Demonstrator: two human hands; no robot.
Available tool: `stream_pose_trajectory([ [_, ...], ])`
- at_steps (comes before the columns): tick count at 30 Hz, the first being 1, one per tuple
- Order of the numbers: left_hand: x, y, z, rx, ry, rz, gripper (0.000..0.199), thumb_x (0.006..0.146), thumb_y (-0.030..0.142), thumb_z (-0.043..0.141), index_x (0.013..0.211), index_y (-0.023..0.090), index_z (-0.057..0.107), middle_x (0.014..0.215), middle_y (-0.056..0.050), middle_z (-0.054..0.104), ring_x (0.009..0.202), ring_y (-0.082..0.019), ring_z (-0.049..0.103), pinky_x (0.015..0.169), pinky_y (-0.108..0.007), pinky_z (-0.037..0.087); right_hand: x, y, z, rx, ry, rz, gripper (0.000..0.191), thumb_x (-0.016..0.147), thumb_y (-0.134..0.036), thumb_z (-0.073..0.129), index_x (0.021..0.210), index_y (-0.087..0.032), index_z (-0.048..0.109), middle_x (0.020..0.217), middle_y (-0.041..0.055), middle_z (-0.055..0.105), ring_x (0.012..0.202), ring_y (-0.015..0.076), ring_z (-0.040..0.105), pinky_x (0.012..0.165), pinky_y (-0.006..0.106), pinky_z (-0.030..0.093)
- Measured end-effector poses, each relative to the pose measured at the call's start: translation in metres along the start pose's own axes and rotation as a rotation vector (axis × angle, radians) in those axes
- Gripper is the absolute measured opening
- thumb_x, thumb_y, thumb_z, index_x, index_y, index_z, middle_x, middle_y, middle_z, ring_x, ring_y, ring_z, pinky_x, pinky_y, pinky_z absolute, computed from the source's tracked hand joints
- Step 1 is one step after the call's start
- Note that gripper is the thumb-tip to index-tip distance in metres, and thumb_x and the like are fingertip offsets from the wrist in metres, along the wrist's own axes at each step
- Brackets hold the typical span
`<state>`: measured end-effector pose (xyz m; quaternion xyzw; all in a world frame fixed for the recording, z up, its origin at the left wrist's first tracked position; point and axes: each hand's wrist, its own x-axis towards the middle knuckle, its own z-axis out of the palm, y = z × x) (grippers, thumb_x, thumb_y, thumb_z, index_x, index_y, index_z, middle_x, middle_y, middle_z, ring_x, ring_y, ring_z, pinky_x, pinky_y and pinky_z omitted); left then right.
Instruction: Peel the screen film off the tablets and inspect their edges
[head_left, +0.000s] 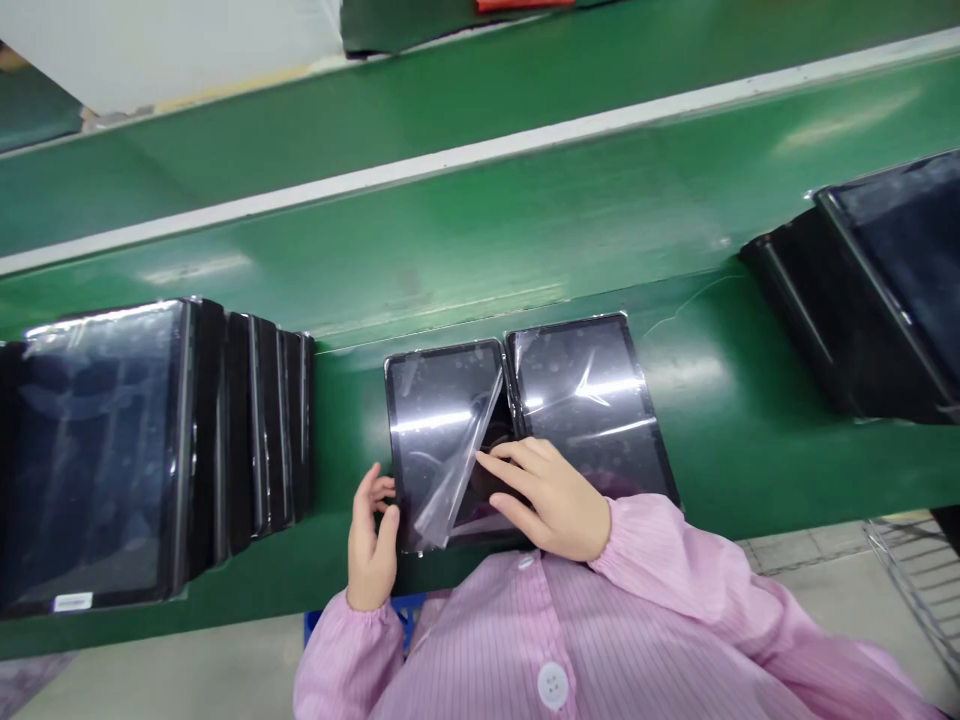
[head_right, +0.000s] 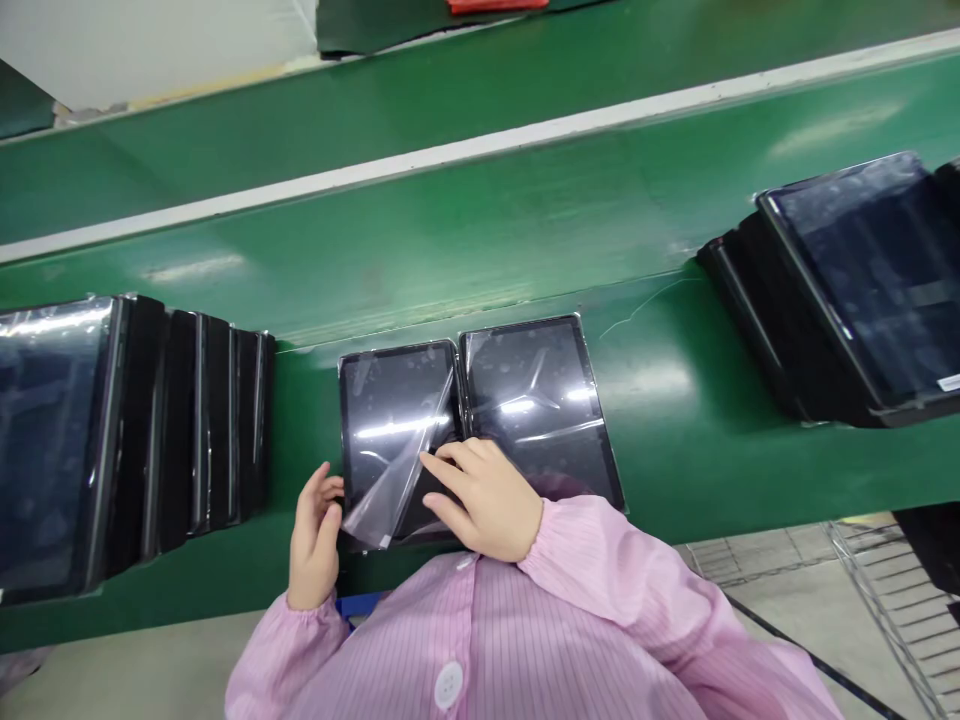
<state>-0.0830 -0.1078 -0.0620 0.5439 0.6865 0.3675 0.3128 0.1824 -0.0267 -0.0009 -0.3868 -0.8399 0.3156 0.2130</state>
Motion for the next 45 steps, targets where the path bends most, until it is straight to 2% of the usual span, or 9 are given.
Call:
stream_pose_trajectory([
  [7,0.016,0.014,-0.016,0.165,-0.267,-0.058,0.072,0.086,0.04,0.063,0.151,0.029,0.036,0.112,-0.006,0.051,0.098,-0.021,0.055,0.092,-0.041,0.049,0.021,-0.011,-0.002,0.185,0.015,0.549,0.029,0.093,-0.042,0.057,0.081,-0.019,0.069,0.057,-0.0011,0.067,0.053,0.0166,0.065,0.061,0.031,0.051],
  [10,0.015,0.016,-0.021,0.17,-0.348,-0.067,0.083,0.084,0.039,0.066,0.156,0.033,0.025,0.114,-0.005,0.047,0.101,-0.02,0.054,0.098,-0.043,0.048,0.025,-0.008,0.001,0.086,0.12,0.434,0.017,0.091,-0.026,0.057,0.096,-0.017,0.07,0.075,0.003,0.073,0.063,0.0185,0.069,0.065,0.032,0.055],
  [14,0.016,0.015,-0.023,0.166,-0.395,-0.072,0.087,0.084,0.04,0.067,0.156,0.036,0.019,0.116,-0.005,0.045,0.102,-0.02,0.054,0.099,-0.042,0.048,0.029,-0.007,0.008,0.075,0.183,0.079,0.029,0.095,-0.014,0.045,0.113,-0.013,0.067,0.106,0.012,0.073,0.091,0.0219,0.071,0.078,0.035,0.06],
  [21,0.015,0.009,-0.024,0.169,-0.399,-0.064,0.084,0.084,0.039,0.067,0.155,0.038,0.022,0.127,-0.007,0.046,0.111,-0.024,0.055,0.101,-0.045,0.048,0.033,-0.009,0.009,0.294,0.059,-0.336,0.033,0.09,-0.005,0.045,0.109,-0.014,0.069,0.1,0.0084,0.077,0.085,0.0189,0.072,0.074,0.033,0.059],
  [26,0.013,0.007,-0.022,0.165,-0.368,-0.028,0.083,0.082,0.035,0.069,0.155,0.032,0.027,0.133,-0.011,0.048,0.125,-0.03,0.052,0.107,-0.051,0.043,0.026,0.001,-0.016,0.601,-0.012,-0.186,0.028,0.079,-0.002,0.051,0.09,-0.018,0.07,0.083,0.0032,0.077,0.074,0.0141,0.071,0.072,0.028,0.057],
  [32,0.015,0.012,-0.017,0.094,-0.375,-0.013,0.09,0.08,0.028,0.069,0.156,0.032,0.022,0.124,-0.009,0.049,0.11,-0.024,0.057,0.101,-0.046,0.049,0.013,0.018,-0.037,0.544,-0.133,0.042,0.025,0.076,-0.001,0.053,0.078,-0.021,0.068,0.083,0.0023,0.075,0.077,0.0151,0.072,0.071,0.027,0.058],
  [35,0.014,0.013,-0.014,0.057,-0.356,0.01,0.093,0.078,0.023,0.069,0.157,0.031,0.021,0.125,-0.01,0.047,0.114,-0.025,0.055,0.103,-0.046,0.048,0.01,0.021,-0.037,0.469,-0.17,0.081,0.026,0.078,-0.006,0.057,0.092,-0.024,0.068,0.088,0.0012,0.075,0.08,0.0166,0.072,0.073,0.029,0.06],
  [39,0.011,0.014,-0.009,0.035,-0.33,-0.002,0.095,0.075,0.02,0.068,0.157,0.03,0.021,0.131,-0.012,0.044,0.125,-0.028,0.049,0.109,-0.05,0.042,0.011,0.017,-0.034,0.394,-0.133,0.071,0.06,0.084,-0.02,0.066,0.141,-0.032,0.05,0.084,-0.0017,0.075,0.074,0.0187,0.073,0.075,0.033,0.062],
  [45,0.005,0.014,-0.001,0.04,-0.273,-0.066,0.099,0.069,0.018,0.07,0.156,0.027,0.023,0.133,-0.012,0.042,0.13,-0.031,0.044,0.114,-0.055,0.035,0.021,0.017,-0.041,0.41,-0.014,0.013,0.034,0.091,-0.018,0.06,0.116,-0.038,0.071,0.099,0.001,0.078,0.094,0.0209,0.075,0.08,0.031,0.063],
])
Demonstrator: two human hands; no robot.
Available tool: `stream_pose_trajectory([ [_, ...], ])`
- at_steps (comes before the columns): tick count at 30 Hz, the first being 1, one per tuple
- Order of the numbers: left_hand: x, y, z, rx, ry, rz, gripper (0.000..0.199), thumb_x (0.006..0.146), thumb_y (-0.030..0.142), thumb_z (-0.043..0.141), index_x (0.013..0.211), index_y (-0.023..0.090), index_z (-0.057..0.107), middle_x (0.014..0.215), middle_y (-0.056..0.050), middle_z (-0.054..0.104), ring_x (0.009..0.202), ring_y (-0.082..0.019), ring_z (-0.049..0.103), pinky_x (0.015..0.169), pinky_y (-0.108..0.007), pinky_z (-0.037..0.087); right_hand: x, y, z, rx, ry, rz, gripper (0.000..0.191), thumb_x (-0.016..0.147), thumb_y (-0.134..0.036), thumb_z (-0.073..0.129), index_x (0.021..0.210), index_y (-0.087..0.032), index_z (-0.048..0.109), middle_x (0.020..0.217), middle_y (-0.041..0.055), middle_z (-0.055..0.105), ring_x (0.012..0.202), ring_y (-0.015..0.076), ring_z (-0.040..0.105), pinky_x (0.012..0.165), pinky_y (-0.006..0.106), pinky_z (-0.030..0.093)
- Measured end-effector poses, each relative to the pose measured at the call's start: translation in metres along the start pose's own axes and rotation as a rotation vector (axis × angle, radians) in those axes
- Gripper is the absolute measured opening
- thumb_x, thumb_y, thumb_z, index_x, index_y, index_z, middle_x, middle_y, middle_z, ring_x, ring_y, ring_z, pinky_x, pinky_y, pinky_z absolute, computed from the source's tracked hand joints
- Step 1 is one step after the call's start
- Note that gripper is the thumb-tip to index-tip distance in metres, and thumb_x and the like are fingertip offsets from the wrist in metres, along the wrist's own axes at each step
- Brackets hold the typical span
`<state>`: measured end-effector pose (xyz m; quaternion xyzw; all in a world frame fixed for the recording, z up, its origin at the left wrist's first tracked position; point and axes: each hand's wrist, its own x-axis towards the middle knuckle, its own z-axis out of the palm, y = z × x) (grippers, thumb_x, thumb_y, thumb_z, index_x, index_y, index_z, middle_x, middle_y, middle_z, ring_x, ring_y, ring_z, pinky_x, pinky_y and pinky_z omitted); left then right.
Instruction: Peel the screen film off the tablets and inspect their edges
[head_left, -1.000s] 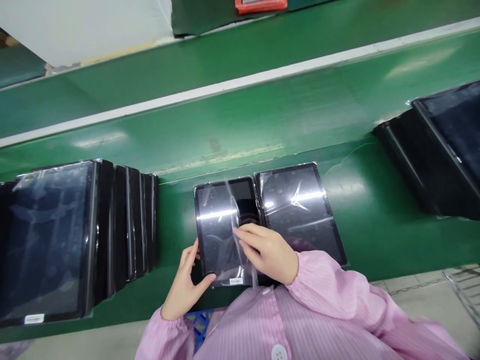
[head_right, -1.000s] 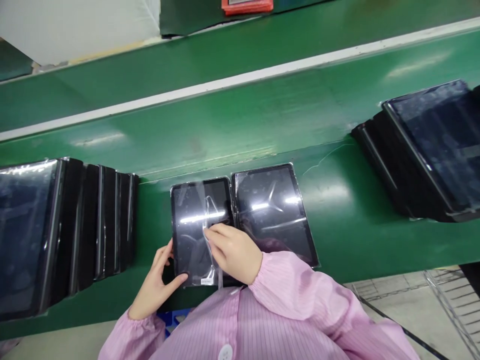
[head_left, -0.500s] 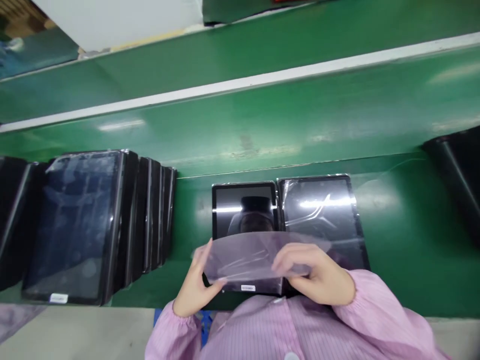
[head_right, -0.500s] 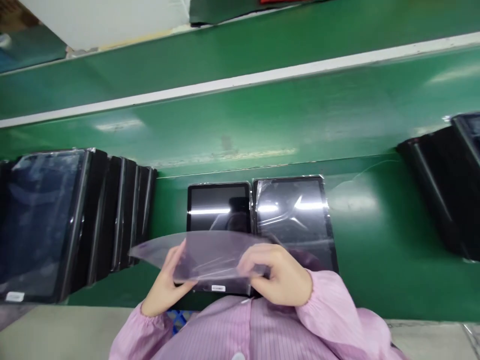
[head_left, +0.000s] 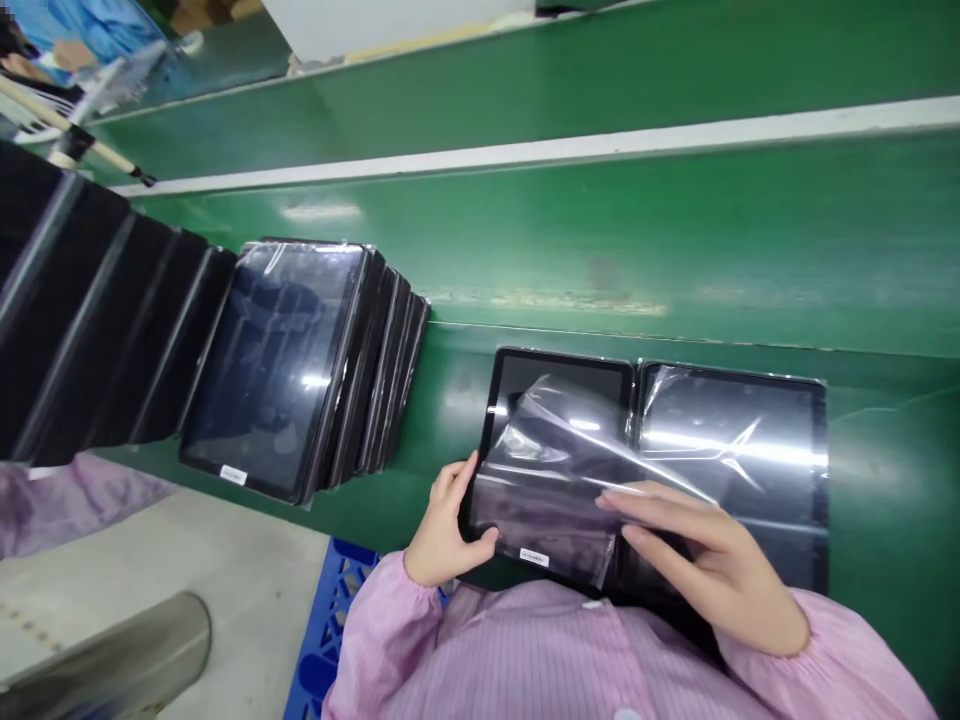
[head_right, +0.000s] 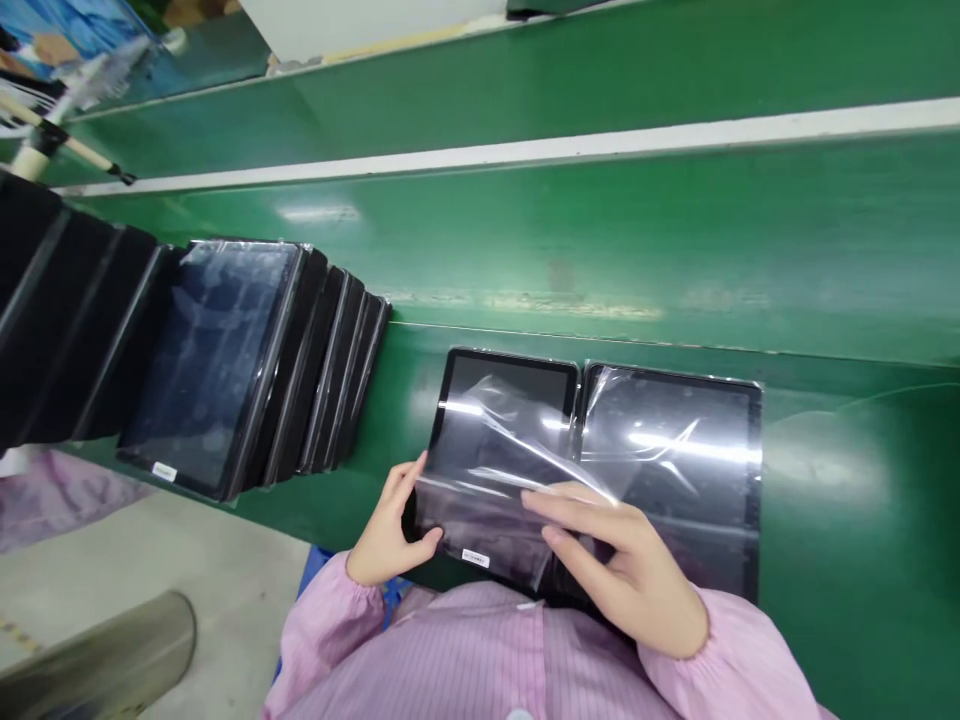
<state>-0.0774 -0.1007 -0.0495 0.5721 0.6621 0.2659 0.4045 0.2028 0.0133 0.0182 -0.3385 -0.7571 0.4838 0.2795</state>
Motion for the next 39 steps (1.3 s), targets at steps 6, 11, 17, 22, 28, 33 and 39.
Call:
stream_pose_trajectory([
  [6,-0.002,0.001,-0.01,-0.014,-0.082,0.012,0.098,0.073,0.028,0.073,0.157,0.026,0.022,0.139,-0.014,0.04,0.134,-0.033,0.042,0.115,-0.056,0.032,-0.005,0.015,-0.015,0.217,-0.152,-0.044,0.023,0.091,-0.022,0.062,0.071,-0.031,0.07,0.087,0.0028,0.076,0.095,0.0247,0.073,0.08,0.04,0.063],
  [11,-0.007,0.003,-0.017,0.071,-0.153,-0.009,0.109,0.068,0.031,0.079,0.158,0.028,0.017,0.145,-0.015,0.04,0.136,-0.037,0.039,0.113,-0.063,0.031,-0.007,0.021,-0.012,0.136,-0.131,-0.031,0.033,0.091,-0.02,0.059,0.059,-0.027,0.06,0.086,0.0036,0.075,0.094,0.0251,0.072,0.084,0.043,0.062],
  [17,-0.015,0.002,-0.024,0.106,-0.19,0.003,0.114,0.063,0.04,0.085,0.157,0.023,0.022,0.151,-0.018,0.038,0.14,-0.04,0.036,0.115,-0.063,0.03,-0.009,0.021,-0.009,0.12,-0.146,-0.025,0.03,0.091,-0.018,0.057,0.062,-0.025,0.058,0.091,0.0018,0.074,0.096,0.0229,0.071,0.084,0.039,0.061],
  [22,-0.017,0.004,-0.03,0.078,-0.167,0.005,0.099,0.066,0.047,0.083,0.151,0.021,0.037,0.15,-0.019,0.044,0.139,-0.038,0.04,0.115,-0.059,0.033,-0.011,0.021,0.01,0.133,0.074,0.168,0.008,0.092,-0.024,0.06,0.093,-0.03,0.065,0.104,0.0046,0.073,0.101,0.0225,0.071,0.086,0.038,0.061],
  [28,-0.01,0.004,-0.01,0.16,0.131,0.001,0.056,0.092,0.038,0.055,0.143,0.019,0.044,0.133,-0.016,0.058,0.117,-0.028,0.059,0.104,-0.049,0.046,-0.015,0.022,0.029,0.093,0.406,0.226,0.075,0.092,-0.032,0.063,0.155,-0.033,0.022,0.139,0.0139,0.054,0.126,0.0258,0.059,0.101,0.049,0.054],
  [33,0.002,0.025,0.02,0.455,0.534,0.124,0.079,0.089,0.032,0.06,0.155,0.013,0.021,0.142,-0.026,0.045,0.131,-0.038,0.046,0.104,-0.057,0.04,-0.036,0.028,0.004,-0.123,0.502,0.229,0.062,0.093,-0.029,0.058,0.151,-0.031,0.035,0.139,0.0129,0.055,0.128,0.0272,0.057,0.1,0.049,0.054],
  [39,0.017,0.079,0.061,0.574,-0.014,0.67,0.051,0.09,0.034,0.06,0.138,0.017,0.053,0.137,-0.019,0.056,0.127,-0.033,0.051,0.104,-0.049,0.04,-0.077,0.043,-0.03,-0.492,0.625,0.306,0.045,0.089,-0.028,0.057,0.133,-0.018,0.058,0.133,0.0166,0.06,0.127,0.0321,0.054,0.108,0.056,0.043],
])
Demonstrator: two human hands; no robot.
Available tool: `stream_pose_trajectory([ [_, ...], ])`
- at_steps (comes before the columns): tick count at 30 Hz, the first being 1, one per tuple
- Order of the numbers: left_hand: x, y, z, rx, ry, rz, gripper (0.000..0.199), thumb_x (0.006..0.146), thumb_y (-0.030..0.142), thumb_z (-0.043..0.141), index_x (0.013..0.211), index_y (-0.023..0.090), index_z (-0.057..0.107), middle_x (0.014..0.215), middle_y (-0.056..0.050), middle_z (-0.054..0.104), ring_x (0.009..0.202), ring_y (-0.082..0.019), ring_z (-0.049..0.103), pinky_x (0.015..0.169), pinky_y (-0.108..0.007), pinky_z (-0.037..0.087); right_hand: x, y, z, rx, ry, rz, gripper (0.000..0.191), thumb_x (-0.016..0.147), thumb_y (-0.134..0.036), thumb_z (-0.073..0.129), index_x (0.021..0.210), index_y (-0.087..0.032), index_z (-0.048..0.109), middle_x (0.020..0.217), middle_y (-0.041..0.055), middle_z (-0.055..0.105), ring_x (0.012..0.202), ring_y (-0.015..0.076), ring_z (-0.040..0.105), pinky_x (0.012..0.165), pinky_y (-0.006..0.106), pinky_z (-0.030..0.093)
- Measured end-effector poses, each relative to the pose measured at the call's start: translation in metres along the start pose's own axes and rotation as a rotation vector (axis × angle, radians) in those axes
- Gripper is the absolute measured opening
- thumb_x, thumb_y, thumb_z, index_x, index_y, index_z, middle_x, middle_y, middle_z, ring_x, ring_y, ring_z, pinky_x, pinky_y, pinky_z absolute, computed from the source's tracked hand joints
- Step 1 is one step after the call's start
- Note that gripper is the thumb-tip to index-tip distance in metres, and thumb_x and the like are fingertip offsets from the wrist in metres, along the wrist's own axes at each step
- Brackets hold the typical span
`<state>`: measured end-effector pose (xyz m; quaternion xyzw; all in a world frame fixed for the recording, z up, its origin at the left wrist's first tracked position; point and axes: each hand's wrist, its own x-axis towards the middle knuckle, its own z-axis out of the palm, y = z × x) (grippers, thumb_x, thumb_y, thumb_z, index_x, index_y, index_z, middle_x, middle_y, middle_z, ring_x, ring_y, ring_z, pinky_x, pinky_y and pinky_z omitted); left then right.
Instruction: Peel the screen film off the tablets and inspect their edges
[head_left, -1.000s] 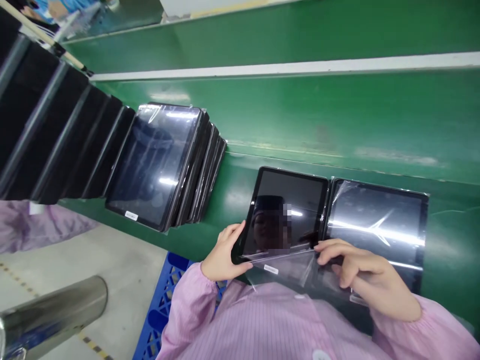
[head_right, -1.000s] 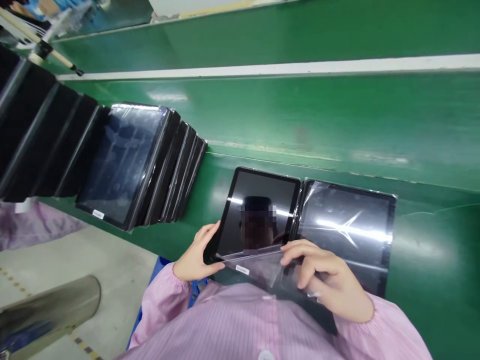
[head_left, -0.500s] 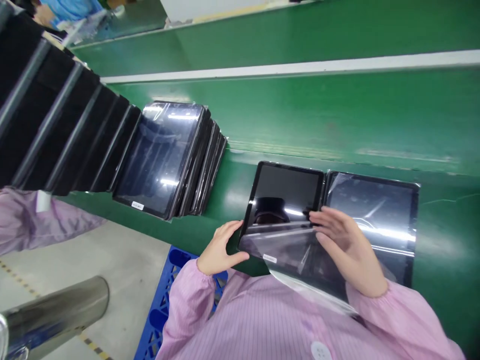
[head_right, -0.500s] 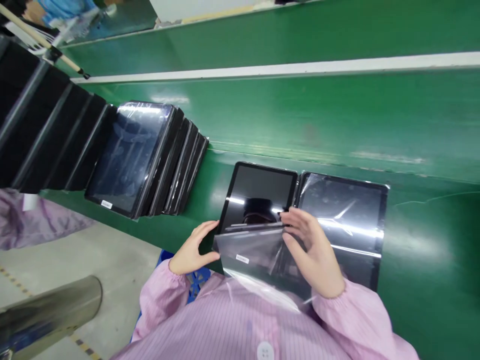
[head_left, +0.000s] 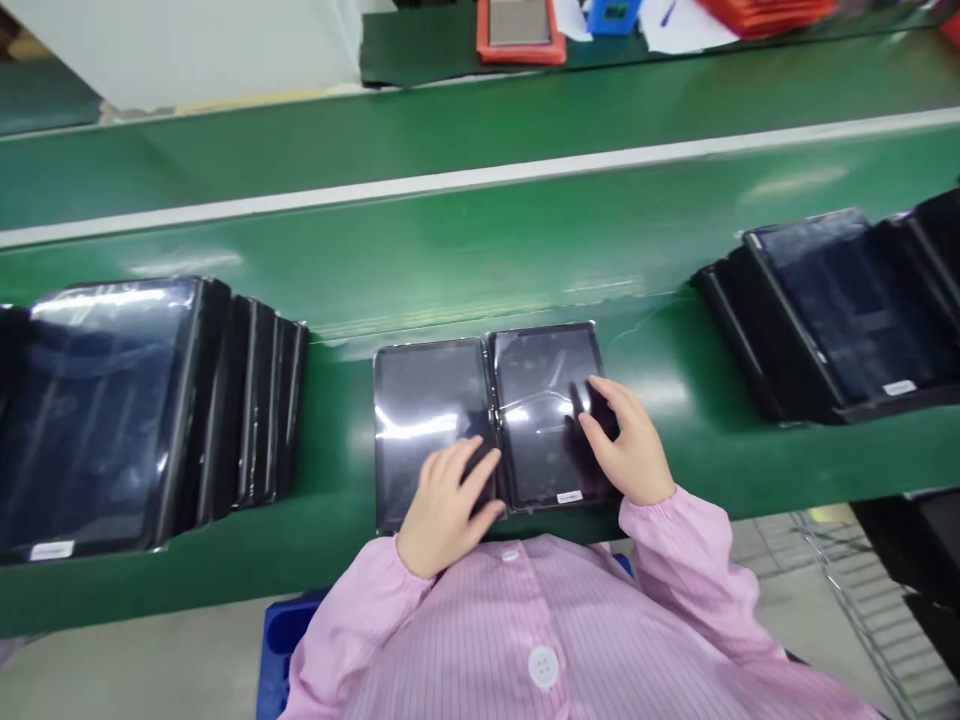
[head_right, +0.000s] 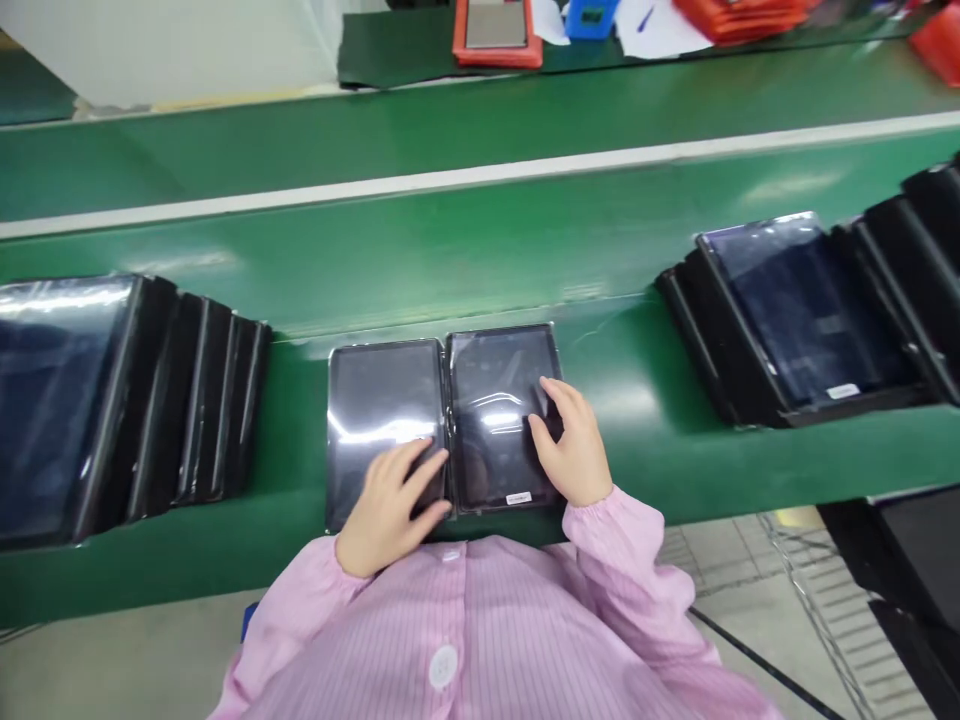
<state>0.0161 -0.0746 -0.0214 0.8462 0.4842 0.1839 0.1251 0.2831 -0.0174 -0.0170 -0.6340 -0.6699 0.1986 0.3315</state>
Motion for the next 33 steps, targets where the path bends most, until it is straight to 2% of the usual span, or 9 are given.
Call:
stream_pose_trajectory([
  [2,0.013,0.012,0.007,-0.077,-0.104,0.174,0.06,0.085,0.042,0.068,0.137,0.017,0.054,0.14,-0.019,0.054,0.129,-0.035,0.051,0.104,-0.05,0.041,-0.007,0.014,-0.009,-0.029,0.02,0.063,0.047,0.088,-0.03,0.057,0.132,-0.015,0.059,0.134,0.018,0.06,0.129,0.0337,0.053,0.112,0.058,0.038],
  [4,0.023,0.02,0.014,-0.088,-0.133,0.226,0.062,0.08,0.042,0.074,0.134,0.017,0.056,0.14,-0.019,0.055,0.128,-0.035,0.051,0.103,-0.051,0.042,-0.016,0.026,-0.016,-0.012,0.031,0.133,0.048,0.086,-0.032,0.058,0.131,-0.014,0.06,0.134,0.0186,0.061,0.128,0.0348,0.053,0.112,0.059,0.037],
  [10,0.037,0.025,0.019,-0.194,-0.108,0.211,0.014,0.086,0.032,0.069,0.095,0.021,0.07,0.115,-0.009,0.069,0.107,-0.027,0.062,0.088,-0.041,0.048,-0.04,0.051,-0.031,0.086,0.08,0.27,0.045,0.086,-0.033,0.058,0.129,-0.018,0.062,0.12,0.0148,0.07,0.108,0.0293,0.068,0.096,0.051,0.054],
  [12,0.04,0.026,0.017,-0.25,-0.14,0.196,0.013,0.091,0.029,0.062,0.083,0.021,0.067,0.102,-0.005,0.071,0.097,-0.023,0.064,0.084,-0.038,0.046,-0.043,0.055,-0.034,0.12,0.112,0.304,0.043,0.086,-0.031,0.057,0.127,-0.018,0.063,0.115,0.0131,0.072,0.103,0.0264,0.07,0.096,0.048,0.054],
  [16,0.044,0.022,0.009,-0.345,-0.131,-0.138,0.021,0.097,0.03,0.052,0.082,0.021,0.064,0.084,-0.001,0.073,0.084,-0.02,0.065,0.095,-0.045,0.037,-0.046,0.056,-0.04,0.193,0.138,0.35,0.038,0.086,-0.029,0.057,0.121,-0.019,0.066,0.108,0.0099,0.074,0.093,0.0228,0.071,0.093,0.044,0.055],
  [19,0.041,0.011,0.001,-0.532,0.002,-0.444,0.026,0.098,0.034,0.046,0.084,0.021,0.064,0.088,-0.004,0.073,0.092,-0.023,0.064,0.095,-0.045,0.04,-0.045,0.054,-0.04,0.248,0.128,0.373,0.034,0.085,-0.028,0.056,0.116,-0.019,0.069,0.101,0.0084,0.075,0.085,0.0213,0.07,0.086,0.041,0.057],
  [21,0.036,0.002,-0.004,-0.668,0.043,-0.508,0.026,0.097,0.037,0.046,0.085,0.021,0.064,0.093,-0.005,0.073,0.098,-0.023,0.064,0.091,-0.04,0.044,-0.044,0.054,-0.039,0.283,0.114,0.384,0.033,0.084,-0.028,0.055,0.113,-0.019,0.071,0.097,0.008,0.075,0.081,0.0206,0.07,0.08,0.039,0.058],
  [27,0.021,-0.008,-0.006,-0.683,-0.08,-0.147,0.019,0.094,0.027,0.05,0.077,0.022,0.057,0.099,-0.005,0.073,0.099,-0.022,0.064,0.089,-0.038,0.047,-0.033,0.052,-0.04,0.35,0.093,0.392,0.031,0.083,-0.031,0.056,0.106,-0.019,0.073,0.092,0.0082,0.076,0.079,0.0215,0.07,0.075,0.038,0.057],
  [33,0.026,-0.001,0.005,-0.505,-0.115,0.073,0.018,0.09,0.017,0.045,0.075,0.022,0.053,0.112,-0.008,0.072,0.11,-0.027,0.063,0.098,-0.051,0.042,-0.02,0.037,-0.039,0.384,0.027,0.384,0.033,0.085,-0.037,0.057,0.105,-0.018,0.074,0.088,0.0077,0.077,0.064,0.0181,0.066,0.064,0.035,0.057],
])
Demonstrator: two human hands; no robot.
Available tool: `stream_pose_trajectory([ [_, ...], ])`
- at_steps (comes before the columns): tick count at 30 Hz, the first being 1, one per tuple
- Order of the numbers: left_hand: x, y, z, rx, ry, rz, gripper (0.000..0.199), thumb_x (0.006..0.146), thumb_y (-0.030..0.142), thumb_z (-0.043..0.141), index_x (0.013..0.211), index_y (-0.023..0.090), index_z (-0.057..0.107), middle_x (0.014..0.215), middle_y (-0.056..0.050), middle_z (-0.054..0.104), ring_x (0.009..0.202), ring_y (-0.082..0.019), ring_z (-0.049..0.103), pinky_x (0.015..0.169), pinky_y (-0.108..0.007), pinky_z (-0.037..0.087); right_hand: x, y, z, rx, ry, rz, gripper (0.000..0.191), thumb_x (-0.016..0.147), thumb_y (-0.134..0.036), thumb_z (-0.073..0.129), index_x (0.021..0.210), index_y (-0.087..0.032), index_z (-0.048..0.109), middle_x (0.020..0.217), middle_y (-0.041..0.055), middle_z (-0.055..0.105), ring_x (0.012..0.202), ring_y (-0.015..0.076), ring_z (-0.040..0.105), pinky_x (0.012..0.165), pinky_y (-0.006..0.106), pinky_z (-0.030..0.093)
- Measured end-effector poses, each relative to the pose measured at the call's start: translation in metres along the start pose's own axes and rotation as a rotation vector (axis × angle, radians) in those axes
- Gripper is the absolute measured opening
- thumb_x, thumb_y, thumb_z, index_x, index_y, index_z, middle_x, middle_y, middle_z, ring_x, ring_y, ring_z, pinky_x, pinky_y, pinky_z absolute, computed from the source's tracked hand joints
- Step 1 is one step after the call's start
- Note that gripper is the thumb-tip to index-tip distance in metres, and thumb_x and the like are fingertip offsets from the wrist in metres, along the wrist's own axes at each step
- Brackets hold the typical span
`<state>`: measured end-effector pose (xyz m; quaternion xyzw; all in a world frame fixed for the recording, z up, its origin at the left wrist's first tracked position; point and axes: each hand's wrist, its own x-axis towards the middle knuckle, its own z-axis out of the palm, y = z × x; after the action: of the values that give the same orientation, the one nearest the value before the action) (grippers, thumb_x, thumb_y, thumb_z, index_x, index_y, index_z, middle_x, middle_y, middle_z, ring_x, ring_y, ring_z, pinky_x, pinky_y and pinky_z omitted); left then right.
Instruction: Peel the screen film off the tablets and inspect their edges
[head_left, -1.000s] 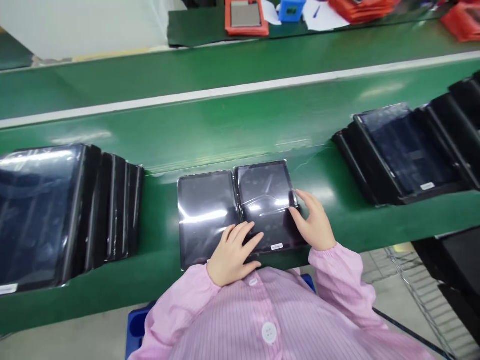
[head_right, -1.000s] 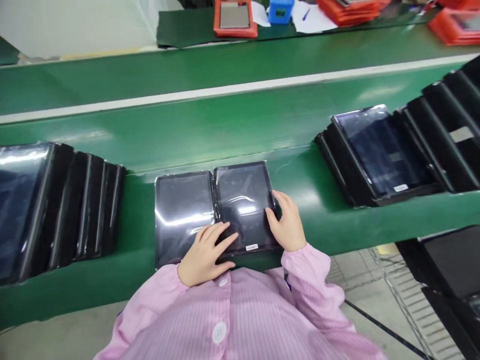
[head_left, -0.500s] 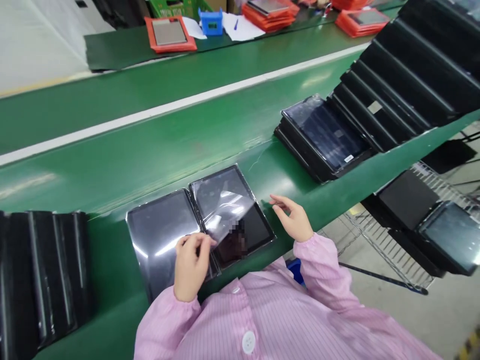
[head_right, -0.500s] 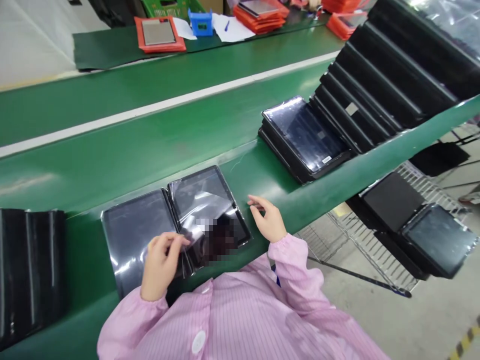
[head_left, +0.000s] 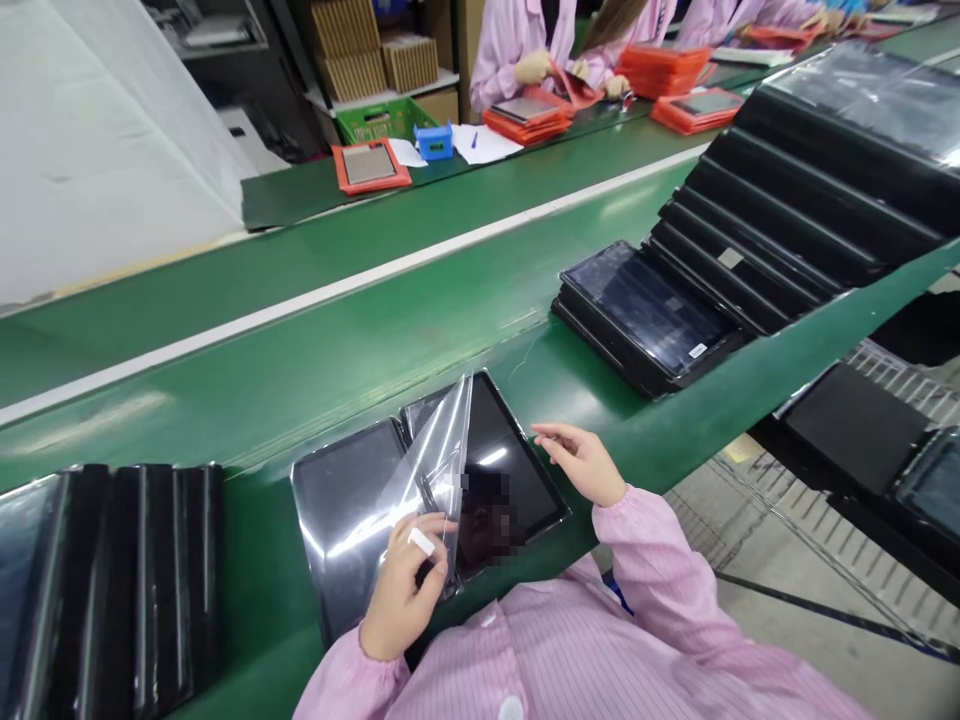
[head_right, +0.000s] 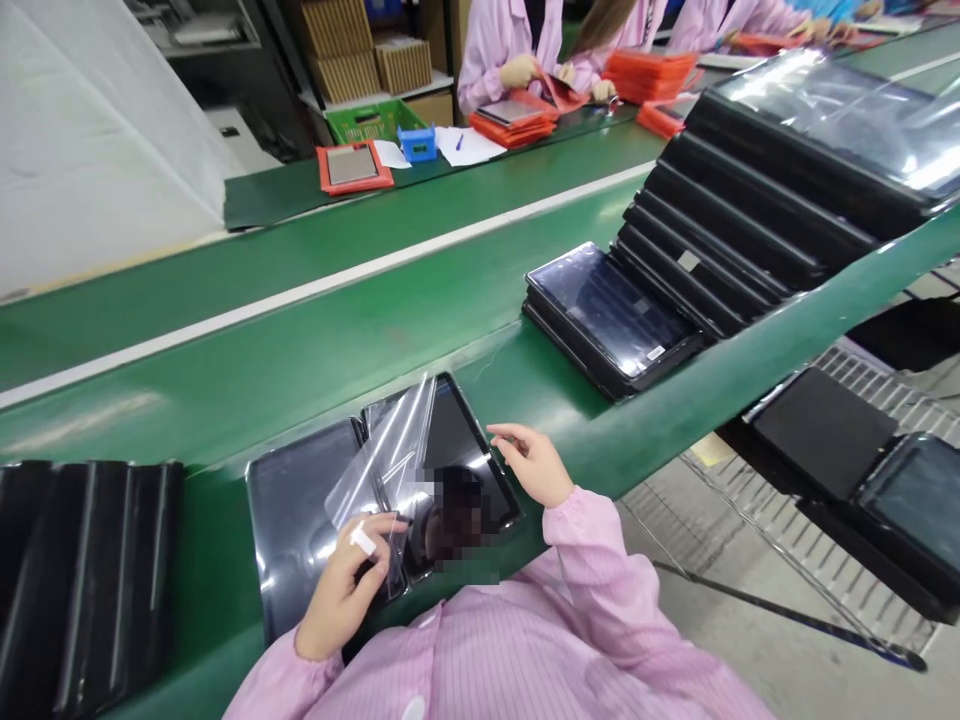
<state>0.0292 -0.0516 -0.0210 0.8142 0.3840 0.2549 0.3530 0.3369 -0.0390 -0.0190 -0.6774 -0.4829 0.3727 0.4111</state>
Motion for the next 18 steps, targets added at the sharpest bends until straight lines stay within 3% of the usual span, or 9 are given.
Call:
stream_pose_trajectory([
  [5,0.001,0.001,0.004,0.106,-0.084,0.048,0.015,0.086,0.017,0.047,0.078,0.022,0.058,0.121,-0.009,0.069,0.121,-0.03,0.059,0.107,-0.058,0.035,0.008,-0.012,0.016,-0.012,-0.089,-0.009,0.034,0.088,-0.042,0.054,0.101,-0.019,0.077,0.087,0.0065,0.076,0.067,0.0177,0.066,0.062,0.031,0.054],
  [9,0.0,0.001,0.004,0.075,-0.13,0.043,0.03,0.096,0.027,0.036,0.101,0.024,0.065,0.127,-0.009,0.068,0.128,-0.029,0.055,0.112,-0.06,0.029,0.022,-0.018,0.025,-0.035,-0.131,-0.021,0.045,0.094,-0.049,0.044,0.082,-0.019,0.076,0.081,0.0053,0.075,0.066,0.0177,0.066,0.063,0.03,0.053],
  [11,0.0,0.002,0.007,0.133,-0.075,-0.027,0.035,0.098,0.025,0.032,0.112,0.024,0.064,0.13,-0.009,0.067,0.131,-0.027,0.053,0.115,-0.058,0.028,0.029,-0.021,0.028,-0.054,-0.116,-0.017,0.05,0.096,-0.051,0.042,0.076,-0.019,0.075,0.069,0.0044,0.072,0.061,0.0181,0.064,0.064,0.032,0.053],
  [14,0.0,0.003,0.016,0.368,0.083,-0.15,0.037,0.097,0.029,0.043,0.131,0.02,0.057,0.143,-0.014,0.057,0.139,-0.032,0.046,0.116,-0.06,0.026,0.036,-0.028,0.032,-0.079,-0.069,-0.031,0.032,0.088,-0.045,0.058,0.086,-0.019,0.076,0.07,0.0037,0.071,0.056,0.0186,0.062,0.065,0.035,0.052],
  [18,-0.003,0.002,0.028,0.602,0.242,-0.257,0.072,0.091,0.045,0.056,0.148,0.005,0.036,0.152,-0.027,0.041,0.145,-0.042,0.033,0.114,-0.064,0.029,0.031,-0.041,0.038,-0.011,-0.118,-0.136,0.015,0.078,-0.032,0.067,0.083,-0.021,0.075,0.085,0.0057,0.074,0.073,0.0208,0.066,0.071,0.035,0.054],
])
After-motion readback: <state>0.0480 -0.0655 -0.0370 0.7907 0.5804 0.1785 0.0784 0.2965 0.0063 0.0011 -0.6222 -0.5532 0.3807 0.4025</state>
